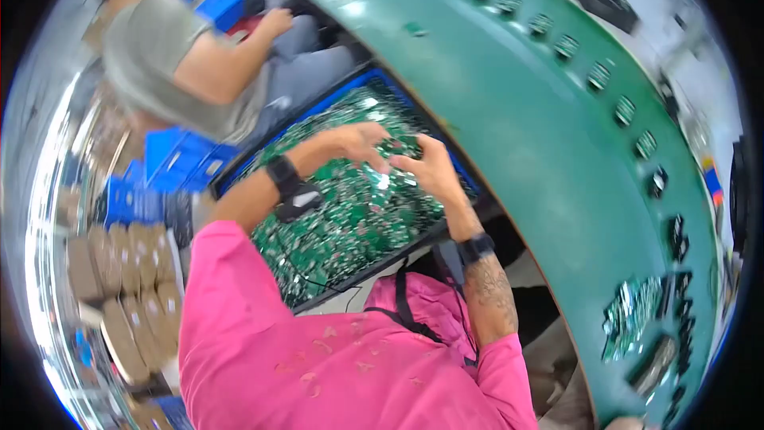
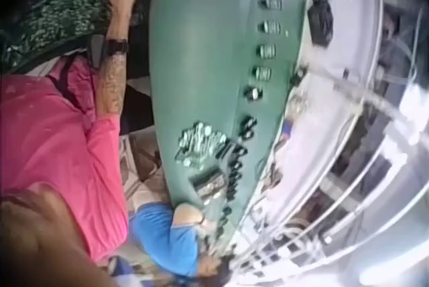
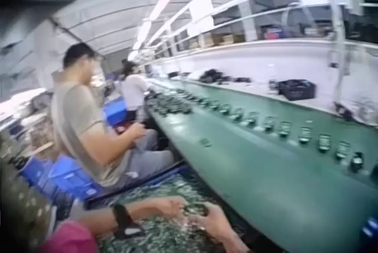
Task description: The person picks up a circuit board and a black plastic housing, fits the board into the housing by hand, and places the assembled unit onto the green workbench. They then repeat the process with another circuit board and housing.
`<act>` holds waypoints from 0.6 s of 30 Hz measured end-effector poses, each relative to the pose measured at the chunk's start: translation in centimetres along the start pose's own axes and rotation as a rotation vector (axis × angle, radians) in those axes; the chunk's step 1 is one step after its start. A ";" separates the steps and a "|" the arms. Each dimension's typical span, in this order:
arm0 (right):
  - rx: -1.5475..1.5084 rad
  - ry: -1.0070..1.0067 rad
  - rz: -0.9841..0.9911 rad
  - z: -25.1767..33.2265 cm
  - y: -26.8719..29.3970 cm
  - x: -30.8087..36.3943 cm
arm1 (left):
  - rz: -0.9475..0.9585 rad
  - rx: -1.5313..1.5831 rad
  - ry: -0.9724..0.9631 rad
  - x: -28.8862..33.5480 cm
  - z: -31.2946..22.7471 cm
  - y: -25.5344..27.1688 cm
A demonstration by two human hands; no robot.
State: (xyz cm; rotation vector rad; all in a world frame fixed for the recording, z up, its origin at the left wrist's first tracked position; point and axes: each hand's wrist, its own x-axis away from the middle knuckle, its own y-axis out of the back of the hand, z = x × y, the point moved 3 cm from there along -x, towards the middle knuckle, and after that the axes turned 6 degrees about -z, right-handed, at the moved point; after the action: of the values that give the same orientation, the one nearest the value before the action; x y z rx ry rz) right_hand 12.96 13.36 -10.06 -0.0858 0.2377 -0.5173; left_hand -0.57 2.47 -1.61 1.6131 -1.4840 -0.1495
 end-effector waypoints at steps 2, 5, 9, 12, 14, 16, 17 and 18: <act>0.125 -0.118 -0.182 1.4 5.7 1.4 | 0.090 -0.114 -0.028 -3.9 -6.4 -0.6; 0.126 0.066 -0.326 7.3 4.4 0.7 | 0.250 -0.149 -0.431 -4.2 -9.0 3.6; 0.275 -0.037 -0.562 14.4 14.0 4.4 | 0.048 -0.315 -0.311 -6.6 -22.0 2.3; 0.344 -0.138 -0.635 18.2 22.3 11.8 | 0.555 -0.243 -0.500 -10.4 -31.9 -5.2; 0.319 -0.223 -0.723 19.6 26.9 17.7 | 0.559 -0.227 -0.611 -12.9 -36.0 -11.8; 0.328 -0.242 -0.799 19.7 30.7 23.1 | 0.634 -0.194 -0.616 -14.7 -38.9 -18.5; 0.376 -0.271 -0.844 20.1 31.9 25.5 | 0.749 -0.015 -0.550 -15.1 -39.8 -21.9; 0.405 -0.284 -0.881 20.3 32.9 27.8 | 0.743 -0.111 -0.566 -14.7 -41.5 -24.2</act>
State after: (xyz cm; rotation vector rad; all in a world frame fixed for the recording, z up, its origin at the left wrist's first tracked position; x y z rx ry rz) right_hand 57.19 28.42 -0.64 0.1410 -0.2080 -1.4062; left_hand 39.15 33.16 -0.61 0.8679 -2.3673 -0.2705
